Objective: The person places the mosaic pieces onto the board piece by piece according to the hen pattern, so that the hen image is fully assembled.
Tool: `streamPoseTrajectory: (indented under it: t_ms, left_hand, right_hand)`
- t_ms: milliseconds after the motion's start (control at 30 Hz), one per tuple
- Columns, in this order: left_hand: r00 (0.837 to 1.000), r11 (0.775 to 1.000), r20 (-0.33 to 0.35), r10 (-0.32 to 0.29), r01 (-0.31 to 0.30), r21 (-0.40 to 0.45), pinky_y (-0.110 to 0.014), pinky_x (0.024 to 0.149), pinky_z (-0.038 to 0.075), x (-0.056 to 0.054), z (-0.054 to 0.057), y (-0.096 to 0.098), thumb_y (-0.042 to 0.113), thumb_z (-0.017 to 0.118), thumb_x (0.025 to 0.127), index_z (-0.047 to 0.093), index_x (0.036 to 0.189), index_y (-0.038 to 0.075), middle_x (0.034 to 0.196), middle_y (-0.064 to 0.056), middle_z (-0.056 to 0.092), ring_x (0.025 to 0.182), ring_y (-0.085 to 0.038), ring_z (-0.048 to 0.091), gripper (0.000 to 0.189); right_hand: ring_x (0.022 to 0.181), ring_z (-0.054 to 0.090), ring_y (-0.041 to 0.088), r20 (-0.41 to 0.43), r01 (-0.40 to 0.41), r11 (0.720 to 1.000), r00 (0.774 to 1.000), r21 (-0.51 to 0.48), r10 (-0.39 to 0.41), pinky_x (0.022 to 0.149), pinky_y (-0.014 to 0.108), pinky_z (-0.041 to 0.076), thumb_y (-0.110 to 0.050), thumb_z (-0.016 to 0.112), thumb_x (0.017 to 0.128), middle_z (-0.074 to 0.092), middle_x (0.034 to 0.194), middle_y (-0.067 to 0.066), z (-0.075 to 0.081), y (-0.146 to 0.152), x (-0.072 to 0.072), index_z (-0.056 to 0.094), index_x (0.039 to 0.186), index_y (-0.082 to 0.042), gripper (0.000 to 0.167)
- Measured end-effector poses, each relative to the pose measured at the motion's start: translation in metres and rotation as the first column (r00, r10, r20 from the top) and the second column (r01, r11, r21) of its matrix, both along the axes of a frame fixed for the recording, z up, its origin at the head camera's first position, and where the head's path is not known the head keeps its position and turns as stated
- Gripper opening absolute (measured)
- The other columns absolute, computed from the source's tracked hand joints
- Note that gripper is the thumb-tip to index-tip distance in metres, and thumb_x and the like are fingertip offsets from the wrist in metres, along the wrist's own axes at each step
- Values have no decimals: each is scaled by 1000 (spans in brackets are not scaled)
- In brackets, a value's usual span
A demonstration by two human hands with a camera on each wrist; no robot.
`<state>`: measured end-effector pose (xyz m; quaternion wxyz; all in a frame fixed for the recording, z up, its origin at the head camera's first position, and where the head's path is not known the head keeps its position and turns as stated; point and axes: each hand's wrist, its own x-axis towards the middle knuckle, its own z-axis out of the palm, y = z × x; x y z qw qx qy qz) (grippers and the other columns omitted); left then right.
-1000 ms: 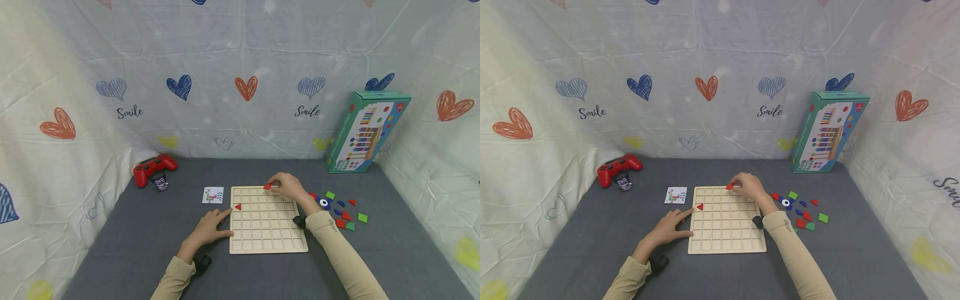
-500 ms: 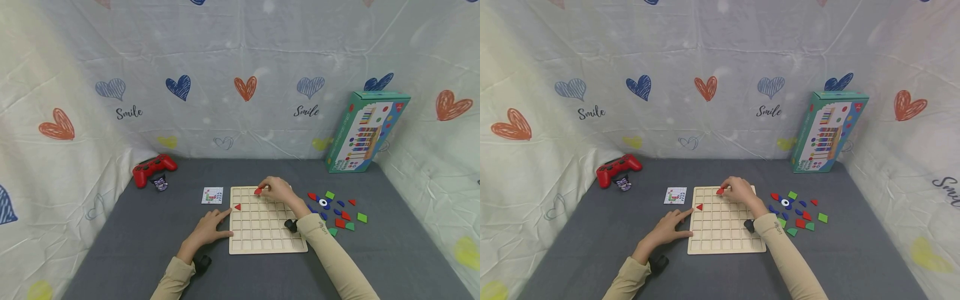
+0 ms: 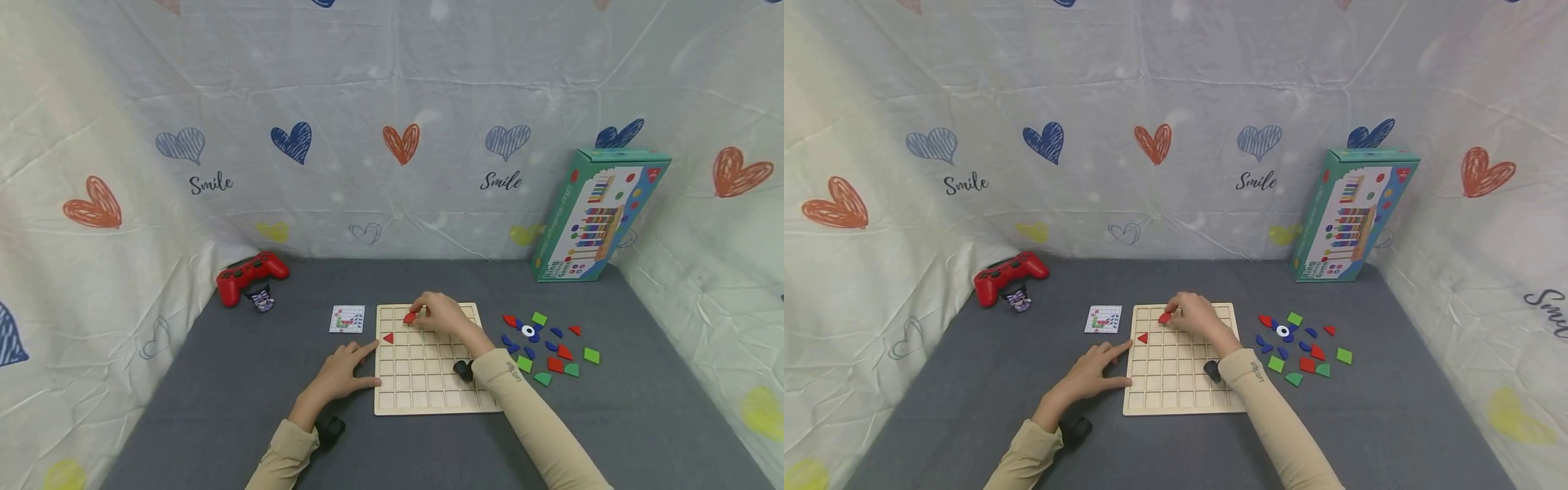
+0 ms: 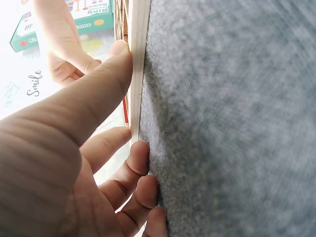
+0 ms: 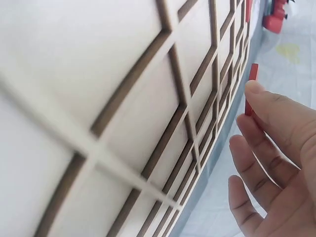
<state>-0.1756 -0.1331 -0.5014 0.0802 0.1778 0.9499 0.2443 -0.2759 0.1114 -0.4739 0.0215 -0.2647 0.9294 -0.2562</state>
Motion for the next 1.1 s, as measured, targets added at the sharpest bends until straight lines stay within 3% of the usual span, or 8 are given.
streamPoseTrajectory:
  t_ms: [200, 533, 1100]
  left_hand:
    - [1000, 1000, 11, -3, 2, 13, -30, 62, 27, 0, 2, 0, 48, 72, 75, 43, 141, 19, 84, 2, 41, 71, -14, 32, 77]
    - [1000, 1000, 4, -1, 1, 13, -30, 62, 27, 0, 1, 1, 48, 72, 75, 43, 140, 19, 83, 2, 40, 70, -14, 31, 77]
    - [1000, 1000, 10, 7, -7, 15, -30, 62, 27, 1, 1, 0, 48, 72, 75, 43, 140, 19, 84, 2, 41, 71, -14, 32, 77]
  right_hand:
    - [69, 52, 10, 47, -19, 1000, 999, 20, 18, 65, 30, 43, -25, 72, 81, 62, 96, 2, 1, -7, 2, 70, 105, -15, 25]
    - [69, 50, 10, 19, -59, 998, 998, 28, 58, 66, 32, 41, -22, 70, 83, 59, 90, 2, -4, -12, 0, 71, 100, -16, 18]
    - [72, 52, 11, 69, -53, 999, 996, 4, 53, 65, 30, 43, -20, 70, 83, 59, 91, 1, -4, -14, 2, 72, 100, -18, 17]
